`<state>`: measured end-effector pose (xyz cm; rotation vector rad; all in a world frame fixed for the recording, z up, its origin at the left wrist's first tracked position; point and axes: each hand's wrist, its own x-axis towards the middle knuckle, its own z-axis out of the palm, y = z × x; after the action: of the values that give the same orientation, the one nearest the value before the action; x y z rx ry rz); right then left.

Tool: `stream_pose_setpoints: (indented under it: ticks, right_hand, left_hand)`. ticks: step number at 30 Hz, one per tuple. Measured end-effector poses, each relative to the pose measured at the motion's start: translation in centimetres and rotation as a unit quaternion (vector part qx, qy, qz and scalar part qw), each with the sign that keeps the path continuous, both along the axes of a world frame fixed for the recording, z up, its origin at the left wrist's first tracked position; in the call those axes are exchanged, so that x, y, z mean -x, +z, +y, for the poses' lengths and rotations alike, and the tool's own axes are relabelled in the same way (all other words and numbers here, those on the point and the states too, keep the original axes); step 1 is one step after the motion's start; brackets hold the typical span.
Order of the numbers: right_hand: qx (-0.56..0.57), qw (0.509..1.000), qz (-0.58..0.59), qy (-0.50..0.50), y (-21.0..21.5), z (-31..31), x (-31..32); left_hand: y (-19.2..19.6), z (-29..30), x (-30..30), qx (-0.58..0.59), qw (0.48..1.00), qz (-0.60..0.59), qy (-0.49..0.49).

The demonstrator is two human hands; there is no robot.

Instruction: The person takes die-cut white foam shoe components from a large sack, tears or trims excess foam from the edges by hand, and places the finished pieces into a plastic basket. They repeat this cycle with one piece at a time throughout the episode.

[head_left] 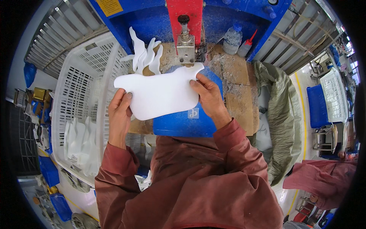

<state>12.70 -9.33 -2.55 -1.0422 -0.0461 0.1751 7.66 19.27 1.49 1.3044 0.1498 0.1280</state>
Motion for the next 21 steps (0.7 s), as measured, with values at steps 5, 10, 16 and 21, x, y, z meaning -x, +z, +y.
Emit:
stream_pose_setpoints:
  ticks: [5,10,16,21]
  right_hand:
    - [0.024,0.999,0.017,-0.043,-0.5,-1.9,-0.8]
    - [0.001,0.998,-0.016,-0.055,-0.7,-4.2,-0.9]
    - [0.016,0.995,-0.022,-0.092,-0.4,-7.0,-1.2]
    - [0.041,0.993,-0.017,-0.109,0.4,-7.1,-2.3]
  left_hand:
    - [0.7,-1.6,-1.5,-0.012,0.998,0.01,-0.057]
    - [1.0,-3.7,-2.6,-0.02,0.995,0.018,-0.1]
    - [0.5,-5.7,-4.7,-0.035,0.988,0.03,-0.144]
    - [0.3,-6.2,-6.5,-0.052,0.99,0.022,-0.133]
